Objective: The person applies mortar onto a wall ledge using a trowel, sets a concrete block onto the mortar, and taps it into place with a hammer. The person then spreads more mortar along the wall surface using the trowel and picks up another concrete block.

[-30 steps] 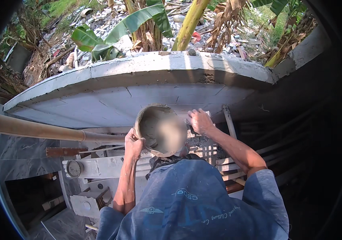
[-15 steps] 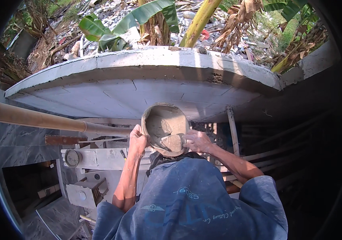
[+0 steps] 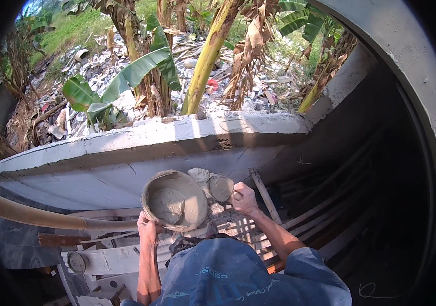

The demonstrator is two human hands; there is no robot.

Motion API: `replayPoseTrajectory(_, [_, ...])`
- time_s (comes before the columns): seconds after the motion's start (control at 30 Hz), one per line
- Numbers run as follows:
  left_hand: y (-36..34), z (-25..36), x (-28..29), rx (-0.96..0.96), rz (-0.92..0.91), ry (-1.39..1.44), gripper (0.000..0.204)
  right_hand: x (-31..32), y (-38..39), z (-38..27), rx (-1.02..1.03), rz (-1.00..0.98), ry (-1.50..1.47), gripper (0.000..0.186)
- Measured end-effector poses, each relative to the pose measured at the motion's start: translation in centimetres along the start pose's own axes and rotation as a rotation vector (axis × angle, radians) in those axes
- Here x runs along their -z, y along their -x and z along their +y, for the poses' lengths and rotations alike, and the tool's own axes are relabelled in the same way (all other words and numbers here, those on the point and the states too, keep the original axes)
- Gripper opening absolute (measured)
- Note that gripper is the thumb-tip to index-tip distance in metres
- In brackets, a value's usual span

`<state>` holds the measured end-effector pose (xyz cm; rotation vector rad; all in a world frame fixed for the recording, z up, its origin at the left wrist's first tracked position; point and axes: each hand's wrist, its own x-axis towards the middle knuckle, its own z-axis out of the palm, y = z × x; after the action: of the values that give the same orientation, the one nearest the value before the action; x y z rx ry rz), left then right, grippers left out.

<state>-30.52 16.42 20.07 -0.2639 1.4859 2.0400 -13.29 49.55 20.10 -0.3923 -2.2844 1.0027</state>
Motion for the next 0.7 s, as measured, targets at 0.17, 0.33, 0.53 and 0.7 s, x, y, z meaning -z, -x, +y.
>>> replayPoseTrajectory(0.17, [-0.7, -2.2, 1.4, 0.002, 0.052, -0.013, 0.025, 4.7, -6.6, -0.7, -0.245, 0.128, 0.277, 0.025])
replayPoseTrajectory(0.33, [-0.8, -3.8, 2.8, 0.039, 0.104, -0.084, 0.024, 7.2, -11.5, 5.0, -0.517, 0.174, 0.139, 0.042])
replayPoseTrajectory(0.53, [0.1, -6.7, 6.3, -0.005, 0.230, -0.066, 0.023, 11.7, -14.6, 7.8, -0.862, -0.038, 0.072, 0.065])
replayPoseTrajectory(0.7, [1.2, -7.0, 7.6, 0.010, 0.315, -0.042, 0.023, 16.2, -13.2, 7.6, -0.962, -0.090, 0.293, 0.067])
